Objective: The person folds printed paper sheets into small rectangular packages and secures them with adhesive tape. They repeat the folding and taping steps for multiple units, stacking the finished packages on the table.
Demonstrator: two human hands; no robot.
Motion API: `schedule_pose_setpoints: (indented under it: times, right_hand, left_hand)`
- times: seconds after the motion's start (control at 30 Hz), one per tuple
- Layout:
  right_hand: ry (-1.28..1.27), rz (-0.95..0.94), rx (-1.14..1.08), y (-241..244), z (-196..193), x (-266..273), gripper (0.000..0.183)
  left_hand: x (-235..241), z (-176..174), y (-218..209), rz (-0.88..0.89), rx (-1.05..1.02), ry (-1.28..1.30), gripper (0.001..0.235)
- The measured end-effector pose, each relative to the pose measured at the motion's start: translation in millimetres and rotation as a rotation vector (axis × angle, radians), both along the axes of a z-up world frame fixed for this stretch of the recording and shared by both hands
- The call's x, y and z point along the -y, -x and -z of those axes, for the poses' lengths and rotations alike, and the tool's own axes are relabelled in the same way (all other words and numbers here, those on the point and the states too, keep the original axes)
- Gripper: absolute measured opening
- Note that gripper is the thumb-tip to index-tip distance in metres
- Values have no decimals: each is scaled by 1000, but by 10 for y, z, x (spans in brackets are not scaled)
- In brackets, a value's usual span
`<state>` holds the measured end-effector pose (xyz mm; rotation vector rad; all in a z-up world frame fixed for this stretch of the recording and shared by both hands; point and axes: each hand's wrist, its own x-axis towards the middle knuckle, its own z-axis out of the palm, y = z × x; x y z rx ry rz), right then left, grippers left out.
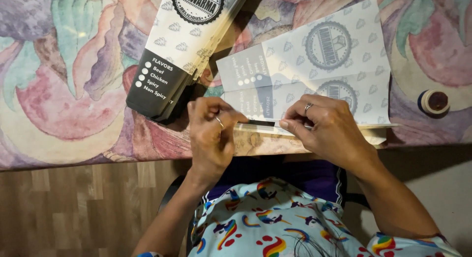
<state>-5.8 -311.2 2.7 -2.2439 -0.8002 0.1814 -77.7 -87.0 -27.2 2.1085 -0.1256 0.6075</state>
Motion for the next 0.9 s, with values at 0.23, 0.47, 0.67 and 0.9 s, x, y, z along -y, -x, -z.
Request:
schedule_pose_setpoints:
  times: [0.23, 0.47, 0.67, 0.9]
  right_hand:
    - [-18, -26, 53, -4, 58, 27, 6]
    - [-43, -9, 50, 13, 67, 23, 7]
    - [-58, 3, 46, 19, 50, 15, 8]
    - [-48, -11, 69, 41, 61, 28, 5]
  left_hand:
    - [120, 491, 146, -104, 401, -452, 8]
    - [288, 94, 292, -48, 407, -772, 19]
    - [254, 170, 299, -17, 386, -853, 29]
    - [198, 353, 310, 15, 352, -791, 37]
